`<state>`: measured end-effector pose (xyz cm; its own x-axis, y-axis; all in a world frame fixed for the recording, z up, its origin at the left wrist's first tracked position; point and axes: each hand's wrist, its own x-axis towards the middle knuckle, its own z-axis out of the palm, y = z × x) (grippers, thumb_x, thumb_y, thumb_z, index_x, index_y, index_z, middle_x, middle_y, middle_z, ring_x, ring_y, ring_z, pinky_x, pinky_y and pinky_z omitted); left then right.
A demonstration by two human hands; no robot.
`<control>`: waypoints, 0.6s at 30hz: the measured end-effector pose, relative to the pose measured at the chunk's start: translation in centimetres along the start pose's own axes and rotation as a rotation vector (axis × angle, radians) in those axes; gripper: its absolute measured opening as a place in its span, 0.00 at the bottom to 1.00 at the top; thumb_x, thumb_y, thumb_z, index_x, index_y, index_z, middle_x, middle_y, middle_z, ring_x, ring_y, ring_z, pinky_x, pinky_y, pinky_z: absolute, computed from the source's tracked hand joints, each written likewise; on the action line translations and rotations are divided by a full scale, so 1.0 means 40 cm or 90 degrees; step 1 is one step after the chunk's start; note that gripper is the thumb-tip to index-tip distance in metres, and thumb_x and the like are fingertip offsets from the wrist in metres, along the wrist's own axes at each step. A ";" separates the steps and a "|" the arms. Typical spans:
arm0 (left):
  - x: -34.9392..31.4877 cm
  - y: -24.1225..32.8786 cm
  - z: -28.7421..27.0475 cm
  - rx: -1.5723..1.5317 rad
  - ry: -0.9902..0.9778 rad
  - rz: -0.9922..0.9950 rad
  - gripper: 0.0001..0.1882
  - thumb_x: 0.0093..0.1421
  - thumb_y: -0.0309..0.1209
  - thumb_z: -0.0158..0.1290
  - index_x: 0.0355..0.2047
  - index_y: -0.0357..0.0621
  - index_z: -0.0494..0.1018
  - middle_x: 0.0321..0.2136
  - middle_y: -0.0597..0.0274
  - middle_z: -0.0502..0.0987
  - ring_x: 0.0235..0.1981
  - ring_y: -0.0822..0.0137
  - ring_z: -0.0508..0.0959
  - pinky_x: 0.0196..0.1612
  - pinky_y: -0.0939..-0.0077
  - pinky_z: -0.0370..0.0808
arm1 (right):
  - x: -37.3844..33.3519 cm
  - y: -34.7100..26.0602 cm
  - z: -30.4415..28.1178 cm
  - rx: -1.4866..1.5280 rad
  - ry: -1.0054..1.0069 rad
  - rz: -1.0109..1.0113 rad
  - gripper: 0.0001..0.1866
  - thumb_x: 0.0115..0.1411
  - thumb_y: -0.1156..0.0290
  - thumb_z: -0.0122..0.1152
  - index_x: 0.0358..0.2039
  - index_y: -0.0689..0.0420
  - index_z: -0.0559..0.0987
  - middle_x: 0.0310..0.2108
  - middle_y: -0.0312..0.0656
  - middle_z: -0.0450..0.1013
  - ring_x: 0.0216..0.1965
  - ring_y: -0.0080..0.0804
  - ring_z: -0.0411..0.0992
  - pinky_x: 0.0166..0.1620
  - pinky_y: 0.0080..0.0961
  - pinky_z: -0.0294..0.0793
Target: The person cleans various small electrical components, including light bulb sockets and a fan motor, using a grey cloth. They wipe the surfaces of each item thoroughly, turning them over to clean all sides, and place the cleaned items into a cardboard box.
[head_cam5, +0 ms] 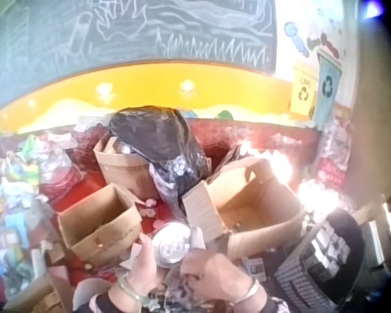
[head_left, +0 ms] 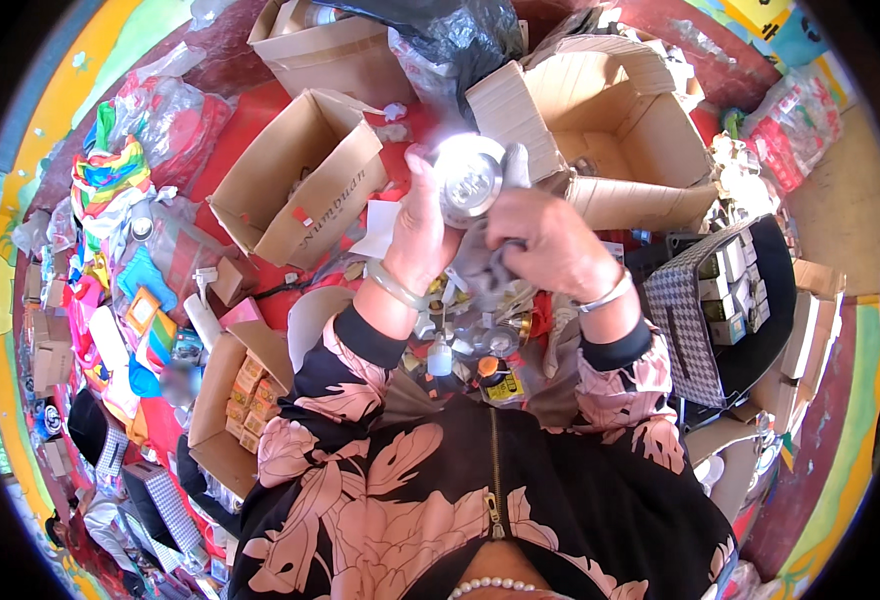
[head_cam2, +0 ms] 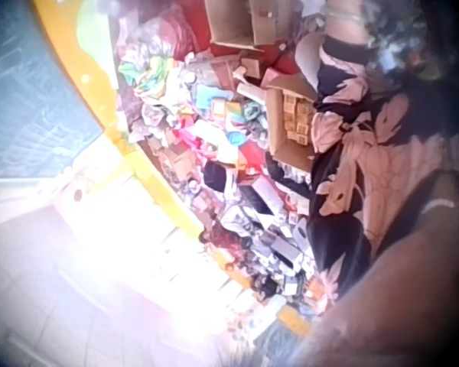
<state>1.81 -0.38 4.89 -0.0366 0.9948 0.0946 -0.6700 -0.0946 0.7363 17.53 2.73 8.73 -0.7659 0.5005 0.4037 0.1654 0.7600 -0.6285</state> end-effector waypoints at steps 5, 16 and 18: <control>0.009 0.010 -0.002 -0.089 -0.023 -0.042 0.41 0.55 0.65 0.35 0.54 0.41 0.59 0.49 0.58 0.68 0.52 0.64 0.68 0.54 0.62 0.65 | 0.000 -0.027 -0.036 -0.119 0.341 0.122 0.10 0.41 0.84 0.52 0.25 0.57 0.75 0.29 0.43 0.70 0.31 0.41 0.71 0.33 0.31 0.71; -0.004 -0.010 -0.002 0.117 -0.017 0.102 0.33 0.62 0.57 0.33 0.53 0.40 0.60 0.46 0.59 0.68 0.48 0.68 0.67 0.53 0.74 0.63 | 0.028 0.003 0.101 -0.011 0.196 -0.009 0.09 0.36 0.85 0.53 0.22 0.59 0.73 0.28 0.43 0.69 0.34 0.44 0.68 0.36 0.34 0.69; 0.000 0.004 -0.017 0.016 0.072 -0.005 0.37 0.59 0.61 0.33 0.52 0.40 0.61 0.46 0.57 0.70 0.47 0.63 0.71 0.51 0.66 0.67 | 0.009 0.014 0.063 -0.020 -0.015 -0.026 0.09 0.36 0.86 0.50 0.20 0.60 0.72 0.26 0.42 0.69 0.32 0.42 0.68 0.36 0.30 0.68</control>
<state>1.20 -0.37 4.55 -0.1160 0.9932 0.0134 -0.6516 -0.0863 0.7536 15.78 2.31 6.86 -0.7872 0.4585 0.4124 0.1526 0.7928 -0.5900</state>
